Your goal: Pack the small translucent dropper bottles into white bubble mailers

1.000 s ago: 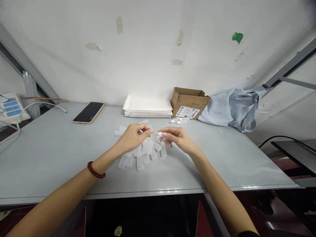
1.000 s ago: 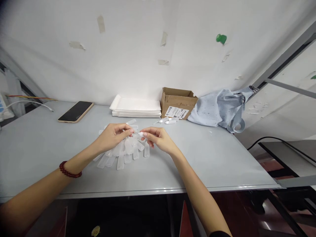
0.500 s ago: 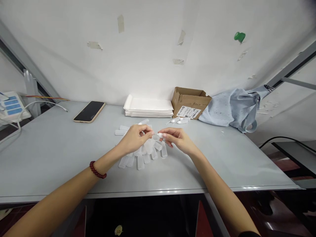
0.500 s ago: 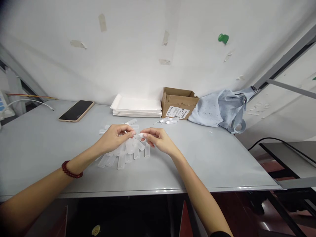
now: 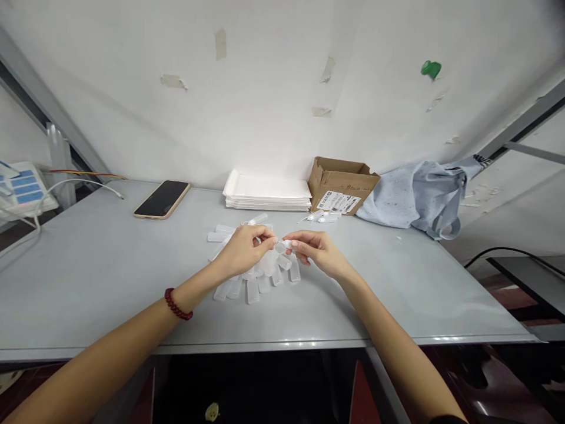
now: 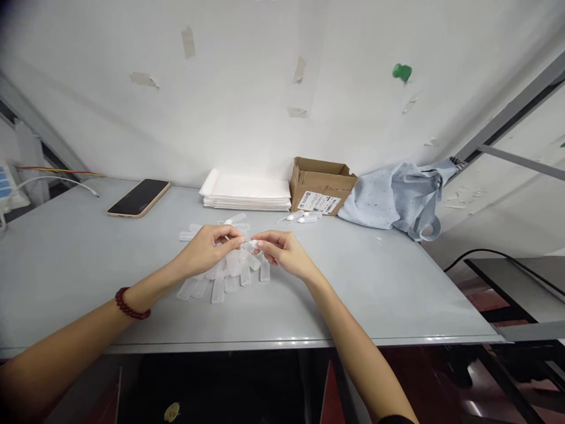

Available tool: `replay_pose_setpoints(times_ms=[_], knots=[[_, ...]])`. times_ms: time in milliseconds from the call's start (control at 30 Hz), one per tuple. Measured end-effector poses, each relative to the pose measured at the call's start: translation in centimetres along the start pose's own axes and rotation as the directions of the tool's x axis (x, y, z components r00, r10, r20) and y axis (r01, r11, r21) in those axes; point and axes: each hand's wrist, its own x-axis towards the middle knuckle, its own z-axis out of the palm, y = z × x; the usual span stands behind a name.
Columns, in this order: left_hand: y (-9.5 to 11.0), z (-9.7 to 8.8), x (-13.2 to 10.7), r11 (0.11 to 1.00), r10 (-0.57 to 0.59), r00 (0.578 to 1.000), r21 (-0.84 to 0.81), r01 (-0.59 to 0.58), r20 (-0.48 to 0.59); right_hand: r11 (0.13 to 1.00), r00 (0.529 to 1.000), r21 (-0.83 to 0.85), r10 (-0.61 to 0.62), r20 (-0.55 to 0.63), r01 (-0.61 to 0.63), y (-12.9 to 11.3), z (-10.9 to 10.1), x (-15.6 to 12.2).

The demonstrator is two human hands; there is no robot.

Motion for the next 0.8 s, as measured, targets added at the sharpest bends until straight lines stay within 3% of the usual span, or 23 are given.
replay_pose_setpoints(times_ms=[800], knots=[[-0.10,0.12,0.10,1.000,0.018,1.000,-0.007,-0.018,-0.001,1.000,1.000,0.009,0.024,0.000,-0.024,0.09,0.19,0.06]])
